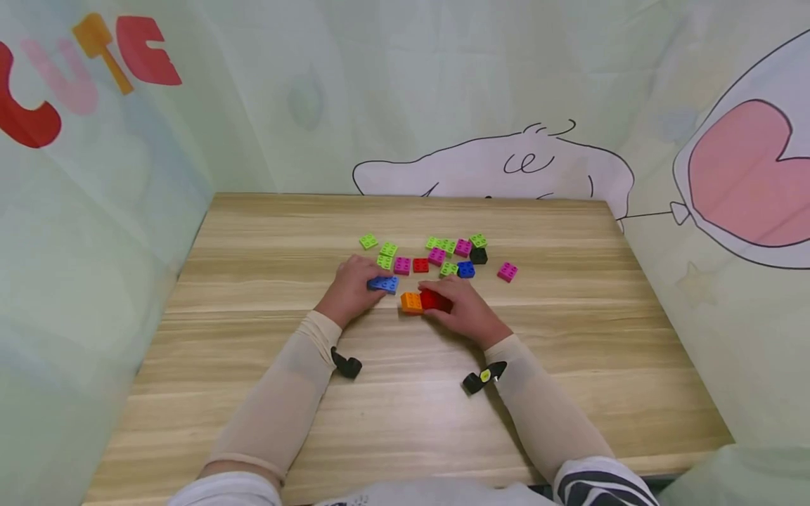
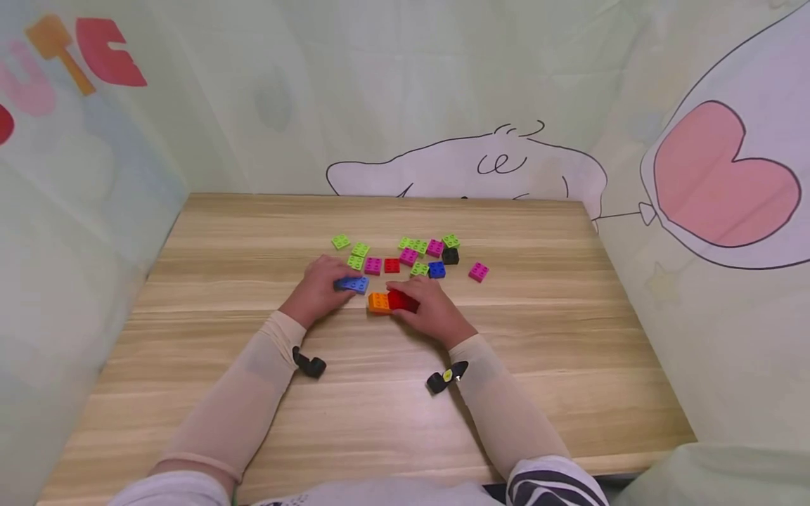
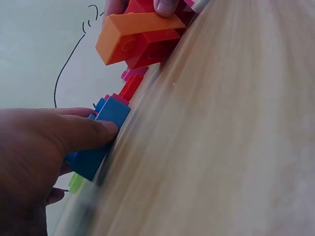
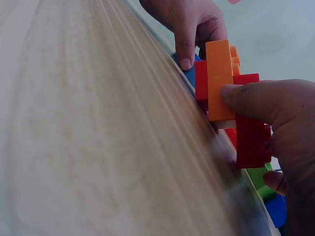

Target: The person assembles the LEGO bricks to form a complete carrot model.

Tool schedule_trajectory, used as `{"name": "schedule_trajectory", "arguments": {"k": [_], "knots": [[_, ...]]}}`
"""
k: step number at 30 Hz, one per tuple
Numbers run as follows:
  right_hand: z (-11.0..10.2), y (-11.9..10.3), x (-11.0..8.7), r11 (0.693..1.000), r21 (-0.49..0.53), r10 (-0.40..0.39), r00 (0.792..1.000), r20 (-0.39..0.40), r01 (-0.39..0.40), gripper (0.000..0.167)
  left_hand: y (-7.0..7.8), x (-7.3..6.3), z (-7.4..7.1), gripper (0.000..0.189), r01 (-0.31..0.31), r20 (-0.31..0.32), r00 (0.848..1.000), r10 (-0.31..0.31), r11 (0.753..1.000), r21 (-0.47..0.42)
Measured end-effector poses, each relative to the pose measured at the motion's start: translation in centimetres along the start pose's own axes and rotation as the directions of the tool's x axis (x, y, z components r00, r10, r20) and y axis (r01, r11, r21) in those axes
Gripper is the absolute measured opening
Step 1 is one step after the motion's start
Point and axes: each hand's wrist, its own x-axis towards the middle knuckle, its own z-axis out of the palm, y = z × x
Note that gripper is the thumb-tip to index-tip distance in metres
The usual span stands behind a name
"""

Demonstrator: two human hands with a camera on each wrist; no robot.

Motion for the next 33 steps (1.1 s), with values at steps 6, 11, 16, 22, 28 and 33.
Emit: {"name": "schedule_trajectory", "arguments": {"k": [6, 11, 16, 22, 28, 33], "knots": [[0.0, 0.0, 0.0, 0.998, 0.047, 0.04, 0.999, 0.004, -0.04, 0.051, 1.2, -1.5, -0.1, 0.037, -0.045, -0.083, 0.996, 0.032, 0.987, -0.154], [0.0, 0.1, 0.0, 0.999, 0.045, 0.028, 0.999, -0.03, -0.027, 0.047, 3.2, -2.8, 0.2, 0.037, -0.163, -0.117, 0.983, 0.139, 0.96, -0.228], [-0.2, 0.0, -0.1, 0.999, 0.049, -0.014, 0.999, -0.052, 0.016, 0.046, 4.0, -2.7, 0.4, 0.035, -0.175, -0.09, 0.983, 0.16, 0.967, -0.187], [-0.1, 0.0, 0.0, 0.998, 0.046, -0.048, 0.997, -0.064, 0.05, 0.045, 4.0, -2.1, 0.8, 0.033, -0.223, -0.068, 0.974, 0.215, 0.966, -0.132], [0.1, -0.1, 0.0, 0.998, 0.033, -0.049, 0.997, -0.065, 0.051, 0.044, 4.2, -1.8, 0.8, 0.033, -0.227, -0.029, 0.974, 0.226, 0.969, -0.1], [-0.1, -0.4, 0.2, 0.997, 0.047, -0.053, 0.996, -0.076, 0.057, 0.042, 4.7, -1.8, 0.5, 0.032, -0.184, -0.005, 0.983, 0.184, 0.979, -0.091]]}}
